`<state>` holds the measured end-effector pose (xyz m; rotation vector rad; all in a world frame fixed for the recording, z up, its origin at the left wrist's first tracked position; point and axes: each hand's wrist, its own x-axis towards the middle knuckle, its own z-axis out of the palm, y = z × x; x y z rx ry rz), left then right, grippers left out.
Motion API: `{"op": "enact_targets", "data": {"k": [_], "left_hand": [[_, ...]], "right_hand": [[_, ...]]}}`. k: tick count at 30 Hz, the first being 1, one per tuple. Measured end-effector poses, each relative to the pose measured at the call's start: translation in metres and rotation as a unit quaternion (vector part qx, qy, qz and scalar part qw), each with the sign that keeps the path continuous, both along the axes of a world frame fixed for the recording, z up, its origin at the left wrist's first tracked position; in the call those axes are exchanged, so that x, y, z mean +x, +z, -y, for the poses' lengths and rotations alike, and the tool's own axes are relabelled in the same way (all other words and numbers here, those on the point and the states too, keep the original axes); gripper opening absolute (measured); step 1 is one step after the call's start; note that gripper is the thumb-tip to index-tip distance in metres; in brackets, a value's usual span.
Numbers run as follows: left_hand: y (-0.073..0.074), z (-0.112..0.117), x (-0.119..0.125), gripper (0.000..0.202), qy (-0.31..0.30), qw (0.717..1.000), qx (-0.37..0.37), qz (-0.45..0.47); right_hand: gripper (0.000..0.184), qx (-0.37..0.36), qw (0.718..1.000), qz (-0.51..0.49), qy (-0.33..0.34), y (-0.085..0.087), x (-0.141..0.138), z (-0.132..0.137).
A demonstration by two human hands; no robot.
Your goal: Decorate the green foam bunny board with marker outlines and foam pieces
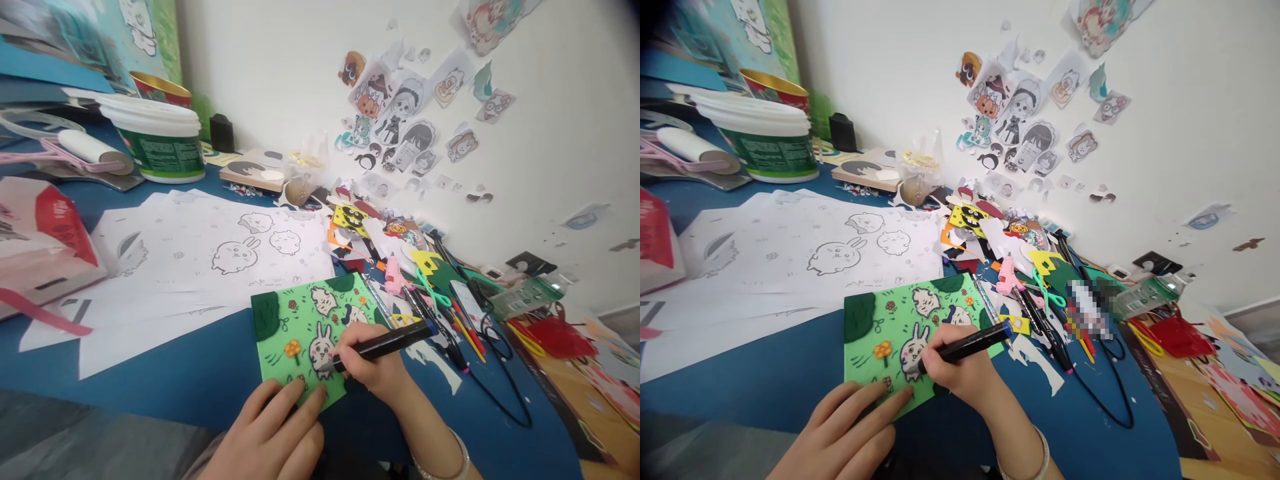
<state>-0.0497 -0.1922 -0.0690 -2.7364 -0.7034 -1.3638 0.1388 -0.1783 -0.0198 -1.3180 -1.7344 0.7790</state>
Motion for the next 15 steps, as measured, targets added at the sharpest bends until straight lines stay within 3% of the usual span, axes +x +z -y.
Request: {"op": "enact_targets", "data": {"k": [15], "left_hand": [[0.0032, -0.0002, 0.0005, 0.033, -0.008, 1.0, -0.005, 0.002]], "right_hand": [[0.016, -0.014, 1.0, -0.026, 0.01, 0.0017, -0.0001, 0.0]]}}
